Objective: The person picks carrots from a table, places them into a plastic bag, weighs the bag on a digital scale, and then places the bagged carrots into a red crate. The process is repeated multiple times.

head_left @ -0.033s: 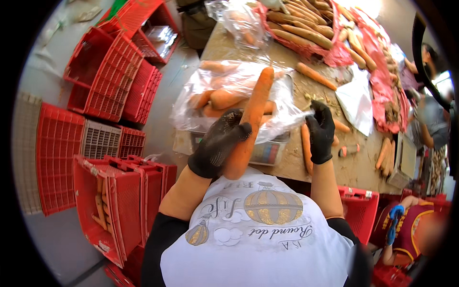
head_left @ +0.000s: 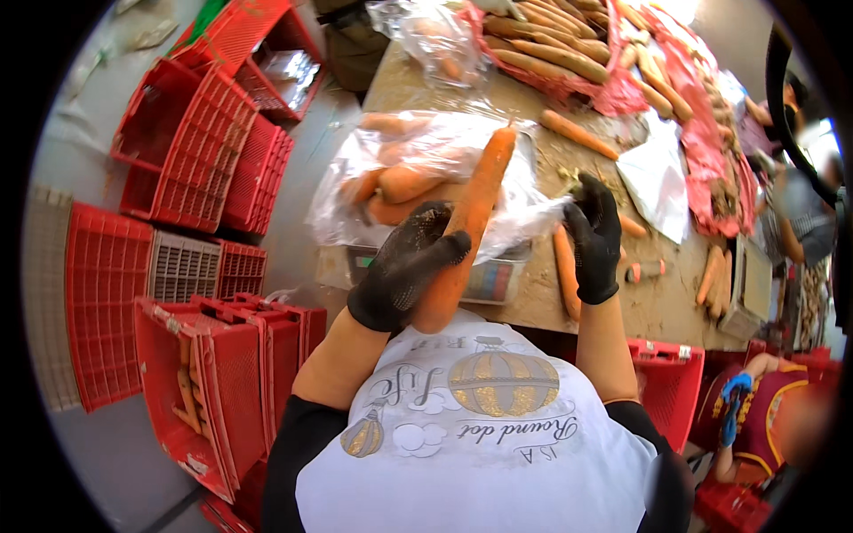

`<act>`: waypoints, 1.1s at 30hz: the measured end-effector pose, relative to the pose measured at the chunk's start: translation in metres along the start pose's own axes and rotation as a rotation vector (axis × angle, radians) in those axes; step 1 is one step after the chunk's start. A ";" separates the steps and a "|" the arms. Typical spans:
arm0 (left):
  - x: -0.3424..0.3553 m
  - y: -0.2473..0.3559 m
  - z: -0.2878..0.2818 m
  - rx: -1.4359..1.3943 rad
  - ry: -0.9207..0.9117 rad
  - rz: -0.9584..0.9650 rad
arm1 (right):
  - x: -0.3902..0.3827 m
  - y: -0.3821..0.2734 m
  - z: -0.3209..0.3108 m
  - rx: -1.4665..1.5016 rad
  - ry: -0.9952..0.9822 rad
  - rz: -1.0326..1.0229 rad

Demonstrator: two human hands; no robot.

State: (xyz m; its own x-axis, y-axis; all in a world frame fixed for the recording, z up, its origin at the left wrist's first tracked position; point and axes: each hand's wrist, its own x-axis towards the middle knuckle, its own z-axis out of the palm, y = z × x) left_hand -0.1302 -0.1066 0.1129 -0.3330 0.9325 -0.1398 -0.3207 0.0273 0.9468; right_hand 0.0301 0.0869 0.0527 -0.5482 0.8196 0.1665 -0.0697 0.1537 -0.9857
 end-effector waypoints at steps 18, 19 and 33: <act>0.035 -0.004 0.060 0.460 -0.248 0.082 | 0.010 -0.034 0.002 0.020 0.140 -0.179; 0.035 -0.002 0.059 0.410 -0.257 0.031 | 0.011 -0.032 0.002 0.042 0.149 -0.150; 0.026 0.002 0.031 0.071 -0.081 -0.027 | 0.018 -0.029 -0.004 0.166 0.083 0.144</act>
State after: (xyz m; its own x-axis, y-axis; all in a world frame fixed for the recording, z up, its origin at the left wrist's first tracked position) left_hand -0.1121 -0.0711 0.1196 -0.2516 0.9570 -0.1440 -0.2636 0.0754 0.9617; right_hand 0.0252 0.0994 0.0840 -0.4924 0.8702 0.0183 -0.1357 -0.0560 -0.9892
